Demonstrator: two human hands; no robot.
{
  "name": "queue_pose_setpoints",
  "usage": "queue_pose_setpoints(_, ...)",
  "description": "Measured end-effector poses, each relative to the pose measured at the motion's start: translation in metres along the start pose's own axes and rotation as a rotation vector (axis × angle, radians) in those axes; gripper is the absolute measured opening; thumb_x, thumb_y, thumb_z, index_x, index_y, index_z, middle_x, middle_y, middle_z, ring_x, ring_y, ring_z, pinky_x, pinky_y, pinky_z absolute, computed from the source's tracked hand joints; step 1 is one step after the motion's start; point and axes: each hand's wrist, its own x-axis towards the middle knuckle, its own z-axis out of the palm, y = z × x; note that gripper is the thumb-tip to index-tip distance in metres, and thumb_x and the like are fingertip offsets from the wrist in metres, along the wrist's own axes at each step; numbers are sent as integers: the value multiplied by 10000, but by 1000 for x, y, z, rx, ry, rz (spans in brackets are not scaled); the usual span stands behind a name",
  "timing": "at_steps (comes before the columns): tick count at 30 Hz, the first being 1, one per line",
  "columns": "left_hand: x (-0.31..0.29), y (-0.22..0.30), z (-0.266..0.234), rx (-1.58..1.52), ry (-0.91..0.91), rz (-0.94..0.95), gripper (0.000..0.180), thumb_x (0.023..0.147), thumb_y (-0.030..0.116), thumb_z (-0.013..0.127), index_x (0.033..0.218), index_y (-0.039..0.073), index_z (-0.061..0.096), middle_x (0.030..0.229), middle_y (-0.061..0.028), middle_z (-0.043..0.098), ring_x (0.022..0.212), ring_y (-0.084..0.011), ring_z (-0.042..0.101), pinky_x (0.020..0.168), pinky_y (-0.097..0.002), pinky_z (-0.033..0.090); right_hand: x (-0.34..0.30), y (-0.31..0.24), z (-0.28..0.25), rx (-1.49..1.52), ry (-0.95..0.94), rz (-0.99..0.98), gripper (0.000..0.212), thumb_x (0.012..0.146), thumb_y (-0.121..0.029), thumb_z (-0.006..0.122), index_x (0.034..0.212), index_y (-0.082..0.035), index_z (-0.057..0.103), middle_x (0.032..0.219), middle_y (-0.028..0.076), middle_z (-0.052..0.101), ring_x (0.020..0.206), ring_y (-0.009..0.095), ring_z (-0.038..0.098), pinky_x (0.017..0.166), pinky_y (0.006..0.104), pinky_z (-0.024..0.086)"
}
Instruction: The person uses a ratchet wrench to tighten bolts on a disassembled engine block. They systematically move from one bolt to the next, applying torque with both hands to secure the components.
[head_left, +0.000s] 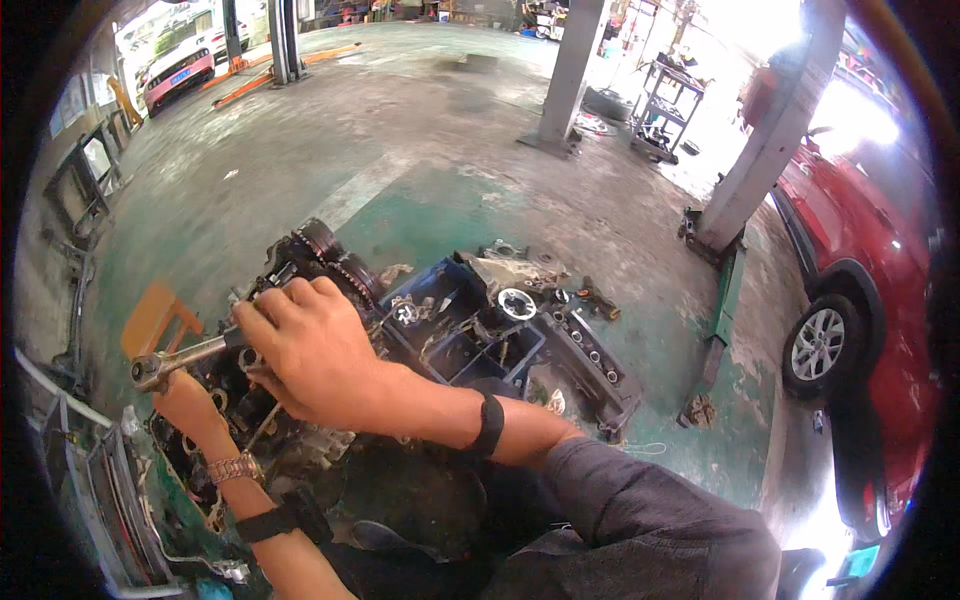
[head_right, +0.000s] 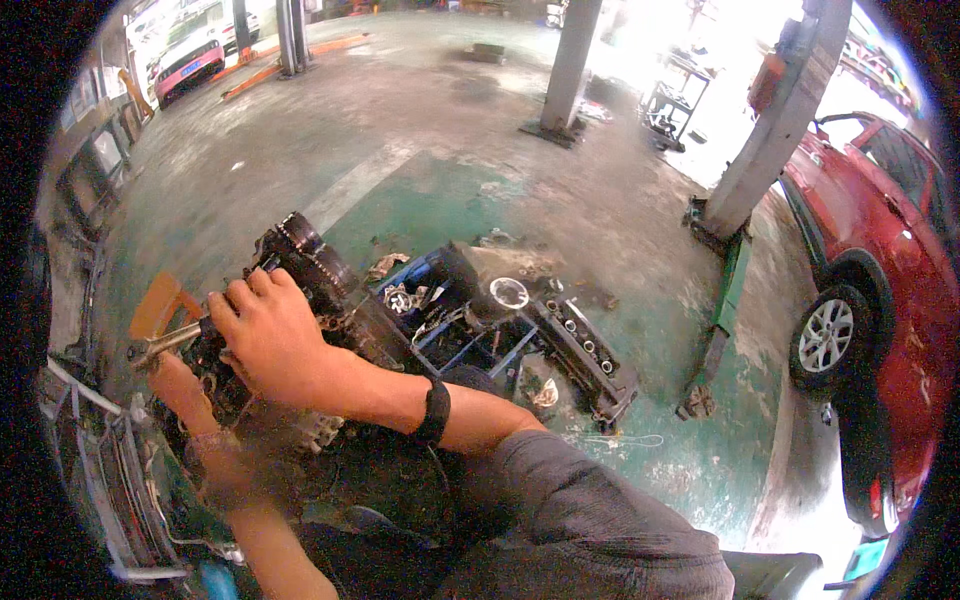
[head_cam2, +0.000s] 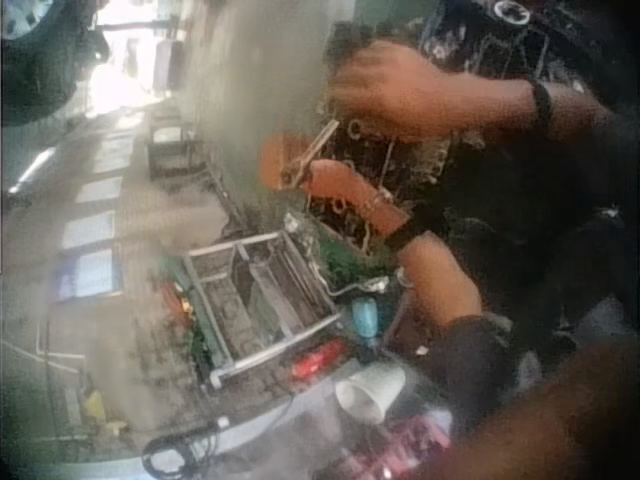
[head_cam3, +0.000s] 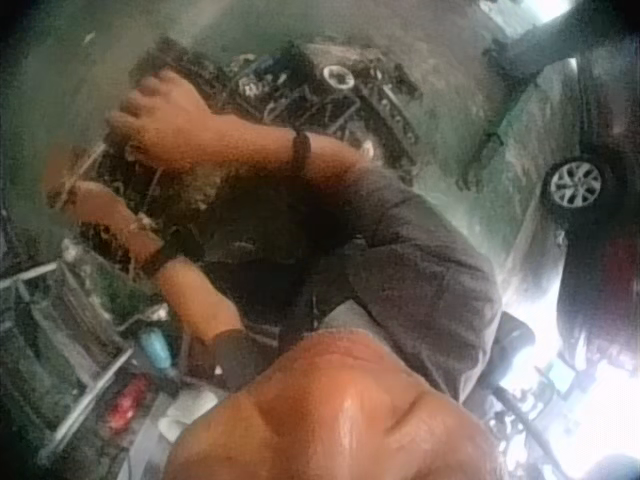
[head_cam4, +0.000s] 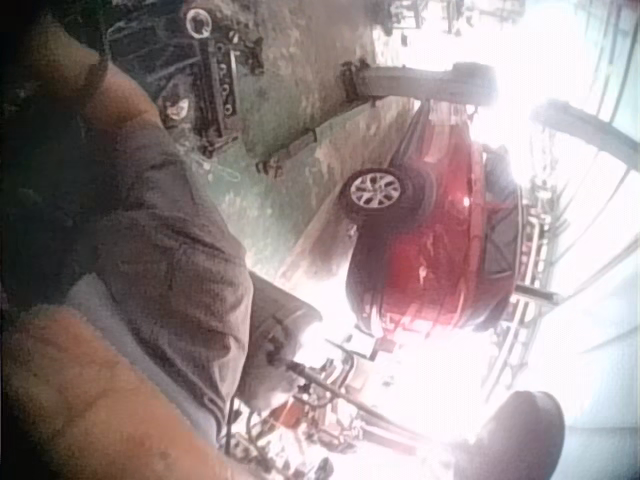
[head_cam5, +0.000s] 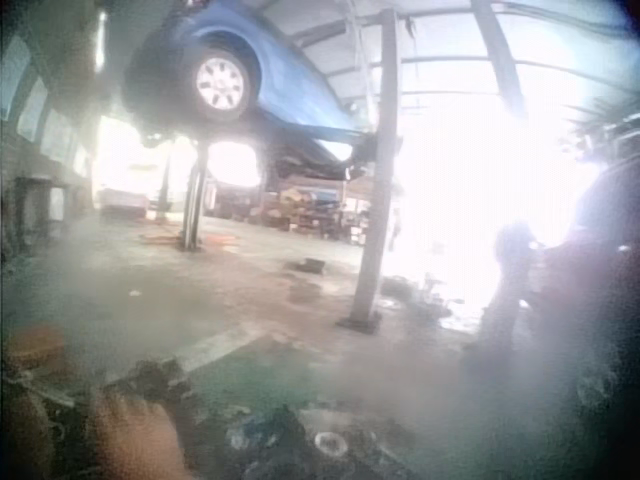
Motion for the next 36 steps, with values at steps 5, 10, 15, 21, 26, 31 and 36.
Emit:
queue_pose_setpoints(5,-5,11,0,-287,28,-57,332,1049,222,555,1084,-97,641,993,-157,690,820,-246,572,778,-415,467,-13,-15,-16,33,-68,22,711,731,-234,809,1332,43,549,1093,140,606,948,312,566,813,419,439)
queue_pose_setpoints(10,2,11,-2,-317,34,-21,374,1074,287,565,1070,-81,632,999,-143,682,824,-240,558,779,-409,467,-19,-28,-28,55,-78,31,670,738,-269,767,1298,51,582,1061,139,610,950,304,574,823,416,450)
queue_pose_setpoints(15,-3,22,-2,-186,72,71,389,1076,316,574,1000,-61,630,925,-116,665,774,-216,531,756,-406,460,-22,-36,-28,72,-66,51,632,734,-250,729,1272,53,597,1036,145,611,934,311,594,810,421,475)
queue_pose_setpoints(21,-23,53,-2,-432,34,-134,375,1053,318,614,989,-50,643,873,-38,622,710,-132,481,652,-358,418,-24,-21,-19,146,-92,9,724,714,-214,822,1336,40,551,1144,170,612,969,344,607,824,443,507)
queue_pose_setpoints(26,-29,57,-1,-457,26,-2,298,1054,220,583,1131,-64,633,947,-53,643,791,-139,521,720,-363,438,-11,1,-5,109,-91,-38,637,746,-192,806,1295,22,566,1107,165,612,956,348,605,815,440,501)
queue_pose_setpoints(31,-25,45,5,-304,87,-21,383,1039,162,571,1354,-52,534,1306,-140,623,1086,-236,607,977,-409,447,21,26,21,51,-40,-71,411,751,-162,789,1100,-41,607,961,125,611,918,338,598,821,441,457)
queue_pose_setpoints(36,-29,53,-1,-384,84,-85,351,1064,268,576,1119,-72,641,978,-102,666,828,-187,553,782,-417,456,69,47,63,-67,-52,-135,306,661,-172,767,909,-54,632,929,143,636,956,348,604,904,502,423)
